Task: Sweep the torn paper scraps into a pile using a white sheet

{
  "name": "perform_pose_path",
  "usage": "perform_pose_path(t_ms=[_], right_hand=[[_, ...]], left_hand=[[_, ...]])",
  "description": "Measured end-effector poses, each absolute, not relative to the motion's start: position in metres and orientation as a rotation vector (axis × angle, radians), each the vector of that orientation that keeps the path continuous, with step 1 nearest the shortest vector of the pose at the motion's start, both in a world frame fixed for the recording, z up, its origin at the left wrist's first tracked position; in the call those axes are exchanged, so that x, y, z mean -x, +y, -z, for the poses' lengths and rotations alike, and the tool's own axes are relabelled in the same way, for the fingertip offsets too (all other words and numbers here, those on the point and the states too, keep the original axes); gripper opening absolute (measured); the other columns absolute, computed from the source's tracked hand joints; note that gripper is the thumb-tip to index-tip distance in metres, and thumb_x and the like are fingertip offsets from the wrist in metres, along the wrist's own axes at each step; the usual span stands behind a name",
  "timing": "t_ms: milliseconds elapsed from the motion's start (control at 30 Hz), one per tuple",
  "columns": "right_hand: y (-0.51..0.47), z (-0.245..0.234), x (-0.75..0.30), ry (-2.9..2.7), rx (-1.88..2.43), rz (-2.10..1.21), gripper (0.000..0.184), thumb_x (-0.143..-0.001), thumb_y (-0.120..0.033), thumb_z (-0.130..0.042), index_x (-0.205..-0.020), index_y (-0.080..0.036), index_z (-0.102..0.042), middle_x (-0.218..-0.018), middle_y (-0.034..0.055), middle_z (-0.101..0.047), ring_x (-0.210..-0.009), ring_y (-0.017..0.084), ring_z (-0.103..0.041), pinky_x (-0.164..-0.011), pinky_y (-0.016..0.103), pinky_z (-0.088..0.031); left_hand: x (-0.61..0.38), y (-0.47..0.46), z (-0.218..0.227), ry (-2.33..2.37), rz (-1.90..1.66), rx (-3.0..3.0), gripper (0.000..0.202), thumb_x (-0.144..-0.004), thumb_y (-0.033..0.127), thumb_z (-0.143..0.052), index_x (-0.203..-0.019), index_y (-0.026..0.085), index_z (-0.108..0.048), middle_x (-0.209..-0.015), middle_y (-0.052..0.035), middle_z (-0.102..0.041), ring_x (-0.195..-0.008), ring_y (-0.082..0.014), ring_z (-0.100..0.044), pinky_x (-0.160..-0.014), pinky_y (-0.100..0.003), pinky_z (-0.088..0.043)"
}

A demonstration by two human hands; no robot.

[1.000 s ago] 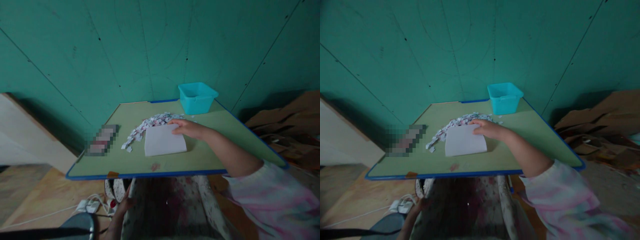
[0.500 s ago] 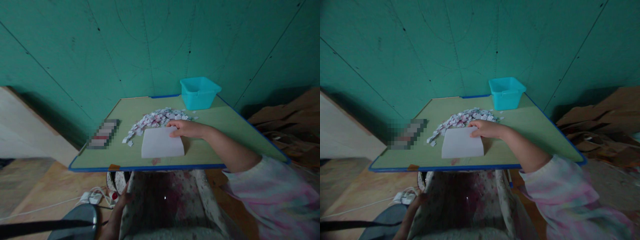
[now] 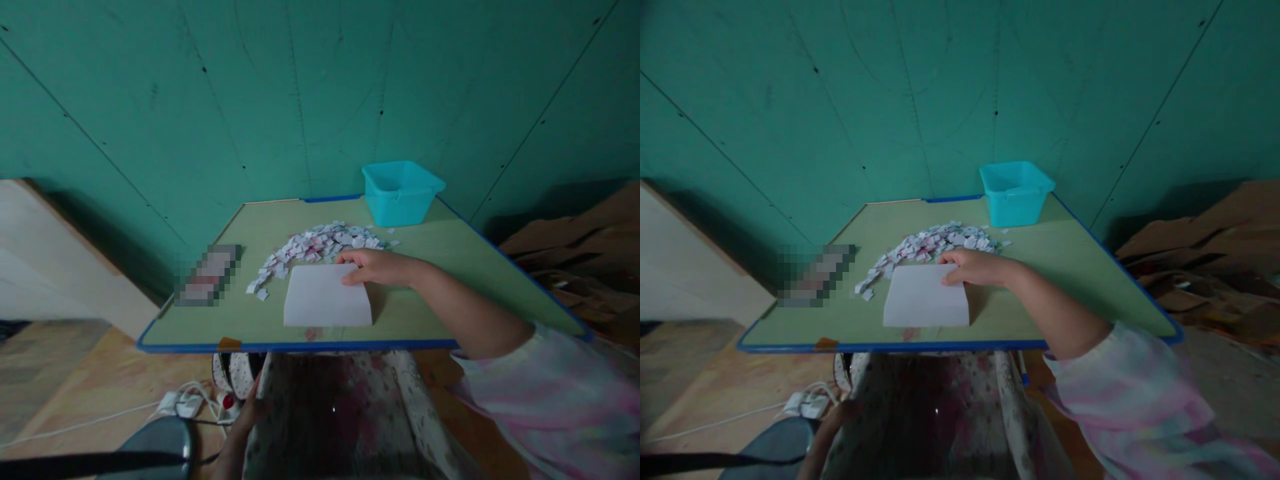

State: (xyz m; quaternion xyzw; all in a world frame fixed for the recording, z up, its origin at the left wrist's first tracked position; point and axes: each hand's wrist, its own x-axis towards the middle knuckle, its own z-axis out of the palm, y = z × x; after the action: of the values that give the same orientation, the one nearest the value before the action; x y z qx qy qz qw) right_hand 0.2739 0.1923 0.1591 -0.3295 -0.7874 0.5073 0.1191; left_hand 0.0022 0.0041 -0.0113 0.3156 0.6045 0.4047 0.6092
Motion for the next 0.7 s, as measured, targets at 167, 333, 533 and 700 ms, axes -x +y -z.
perform_pose_path(t_ms=[167, 333, 533, 700], right_hand=[[0.196, -0.157, -0.275, -2.176, 0.982, -1.462, 0.025, -0.070, -0.026, -0.052, -0.092, -0.016, -0.047, -0.086, 0.0025, -0.054, -0.072, 0.011, -0.051, -0.059, 0.022, -0.038], [0.196, -0.158, -0.275, -2.295, 1.012, -1.296, 0.022, -0.070, -0.027, -0.051, -0.089, -0.017, -0.048, -0.084, 0.0021, -0.055, -0.073, 0.013, -0.051, -0.061, 0.023, -0.037], [0.187, -0.163, -0.271, -2.406, 0.997, -1.209, 0.018, -0.071, -0.028, -0.049, -0.086, -0.018, -0.047, -0.081, 0.0016, -0.054, -0.071, 0.013, -0.050, -0.059, 0.022, -0.036], [0.180, -0.168, -0.269, -2.443, 0.996, -1.241, 0.017, -0.072, -0.027, -0.048, -0.086, -0.018, -0.046, -0.079, 0.0013, -0.053, -0.070, 0.012, -0.049, -0.057, 0.022, -0.035]], left_hand=[[-0.008, 0.017, -0.007, 1.433, -0.967, -0.820, 0.021, -0.078, 0.026, -0.051, -0.097, 0.018, -0.056, -0.097, -0.0042, -0.060, -0.077, -0.0168, -0.058, -0.063, -0.034, -0.049], [-0.019, 0.012, -0.009, 1.461, -0.957, -0.843, 0.021, -0.079, 0.027, -0.050, -0.098, 0.020, -0.056, -0.099, -0.0043, -0.059, -0.078, -0.0168, -0.058, -0.064, -0.034, -0.049], [-0.019, 0.014, 0.005, 1.520, -0.885, -0.784, 0.026, -0.079, 0.028, -0.050, -0.102, 0.017, -0.054, -0.101, -0.0053, -0.058, -0.079, -0.0180, -0.058, -0.064, -0.037, -0.049], [-0.016, 0.014, 0.014, 1.564, -0.873, -0.751, 0.027, -0.078, 0.028, -0.051, -0.103, 0.019, -0.053, -0.103, -0.0054, -0.058, -0.083, -0.0191, -0.057, -0.067, -0.038, -0.049]])
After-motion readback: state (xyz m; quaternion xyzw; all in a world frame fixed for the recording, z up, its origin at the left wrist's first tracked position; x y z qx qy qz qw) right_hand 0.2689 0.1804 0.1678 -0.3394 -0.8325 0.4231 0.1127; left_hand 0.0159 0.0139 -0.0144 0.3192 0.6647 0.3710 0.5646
